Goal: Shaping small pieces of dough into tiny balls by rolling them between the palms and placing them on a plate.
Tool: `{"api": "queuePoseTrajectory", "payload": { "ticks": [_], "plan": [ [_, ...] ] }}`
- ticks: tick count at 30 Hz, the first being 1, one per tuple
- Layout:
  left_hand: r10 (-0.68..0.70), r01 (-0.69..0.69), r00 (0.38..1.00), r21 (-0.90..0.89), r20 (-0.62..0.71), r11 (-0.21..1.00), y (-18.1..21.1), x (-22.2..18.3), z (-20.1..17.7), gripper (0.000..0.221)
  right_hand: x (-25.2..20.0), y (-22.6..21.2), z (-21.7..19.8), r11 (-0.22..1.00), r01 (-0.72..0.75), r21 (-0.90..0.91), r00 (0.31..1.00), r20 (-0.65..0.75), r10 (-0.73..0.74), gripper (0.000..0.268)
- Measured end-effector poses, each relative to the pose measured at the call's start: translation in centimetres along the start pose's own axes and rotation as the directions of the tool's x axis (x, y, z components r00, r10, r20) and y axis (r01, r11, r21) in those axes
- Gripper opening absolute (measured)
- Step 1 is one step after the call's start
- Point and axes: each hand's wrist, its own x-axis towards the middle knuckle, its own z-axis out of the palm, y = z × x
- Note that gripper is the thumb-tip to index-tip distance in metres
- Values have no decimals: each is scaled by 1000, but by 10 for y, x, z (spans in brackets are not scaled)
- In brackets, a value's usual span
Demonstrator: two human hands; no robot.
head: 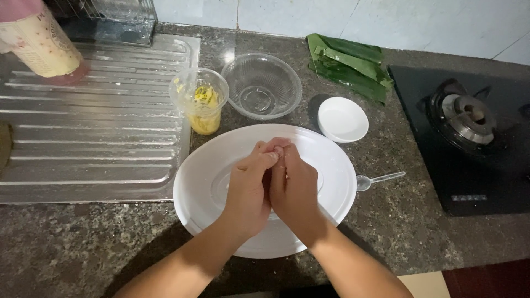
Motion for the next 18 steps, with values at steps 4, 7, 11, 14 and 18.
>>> {"api": "queuePoseTrajectory", "payload": {
  "ticks": [4,7,11,14,18],
  "plan": [
    [18,-18,1000,-6,-3,1000,3,-5,5,31,1,-4,-2,998,38,-40,999,12,-38,23],
    [49,-49,999,-18,-8,999,9,-11,11,26,0,6,1,999,33,4,999,-11,-33,20],
    [96,-96,995,-39,-21,995,15,-17,16,20,0,7,3,998,59,-23,998,0,-59,16],
    [97,-98,995,-44,-29,994,12,-12,13,20,0,11,3,999,49,-12,999,10,-49,15],
    [95,-96,995,-26,-43,995,16,-19,17,22,0,20,5,999,42,-10,999,8,-42,15]
  ]
}}
